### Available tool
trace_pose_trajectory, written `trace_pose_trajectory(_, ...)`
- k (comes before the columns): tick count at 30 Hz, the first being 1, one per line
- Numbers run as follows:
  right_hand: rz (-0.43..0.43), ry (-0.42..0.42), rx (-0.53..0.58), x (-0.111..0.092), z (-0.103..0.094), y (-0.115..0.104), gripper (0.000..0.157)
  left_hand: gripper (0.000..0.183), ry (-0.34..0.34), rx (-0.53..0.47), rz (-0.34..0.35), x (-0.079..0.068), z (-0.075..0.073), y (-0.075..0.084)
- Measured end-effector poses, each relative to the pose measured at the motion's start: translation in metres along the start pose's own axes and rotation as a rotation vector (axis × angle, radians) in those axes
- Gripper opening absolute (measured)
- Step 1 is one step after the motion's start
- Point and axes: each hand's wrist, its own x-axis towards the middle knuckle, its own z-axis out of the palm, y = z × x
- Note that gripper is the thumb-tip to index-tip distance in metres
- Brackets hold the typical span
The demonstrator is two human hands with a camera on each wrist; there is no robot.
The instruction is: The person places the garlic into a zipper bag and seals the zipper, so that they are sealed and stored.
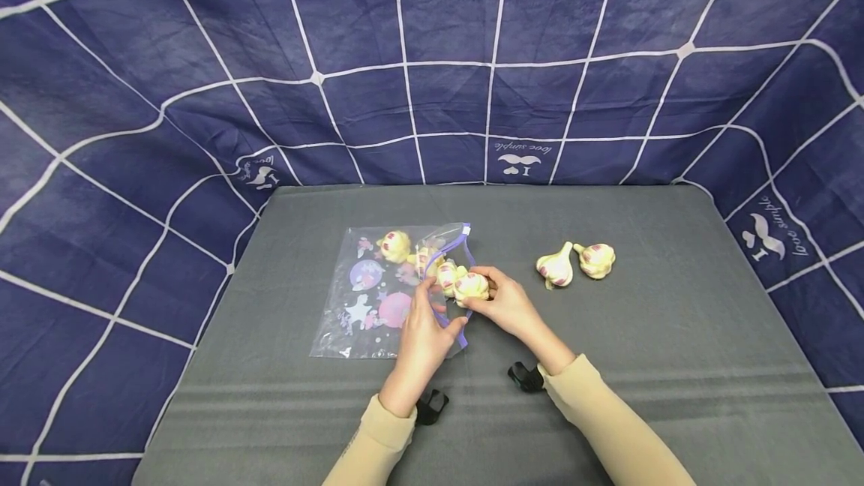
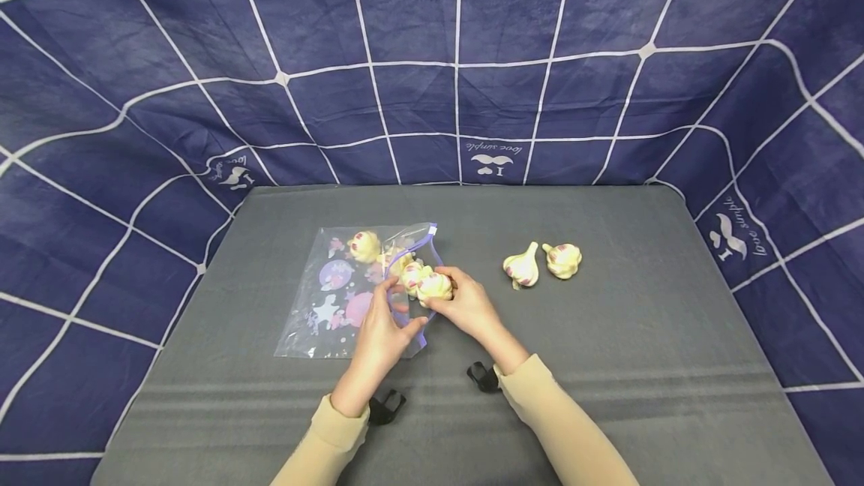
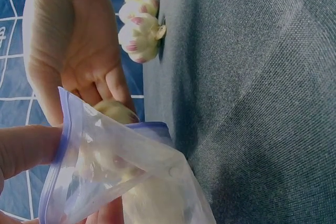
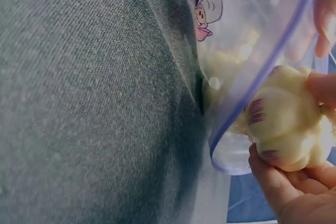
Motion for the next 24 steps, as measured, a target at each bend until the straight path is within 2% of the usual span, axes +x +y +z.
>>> trace_pose_trajectory(8,-0.019,0.020,-0.128,0.011,0.008,-0.004,0.061,0.078,-0.019,0.001,-0.004,-0.001,-0.001,0.002)
trace_pose_trajectory(18,-0.049,-0.059,-0.042,0.032,0.011,-0.002,0.056,0.078,-0.024,-0.010,0.030,-0.001,-0.001,0.001)
trace_pose_trajectory(24,-0.059,-0.056,-0.098,0.042,0.015,0.002,0.057,0.078,-0.019,-0.003,0.021,-0.001,0.000,0.000)
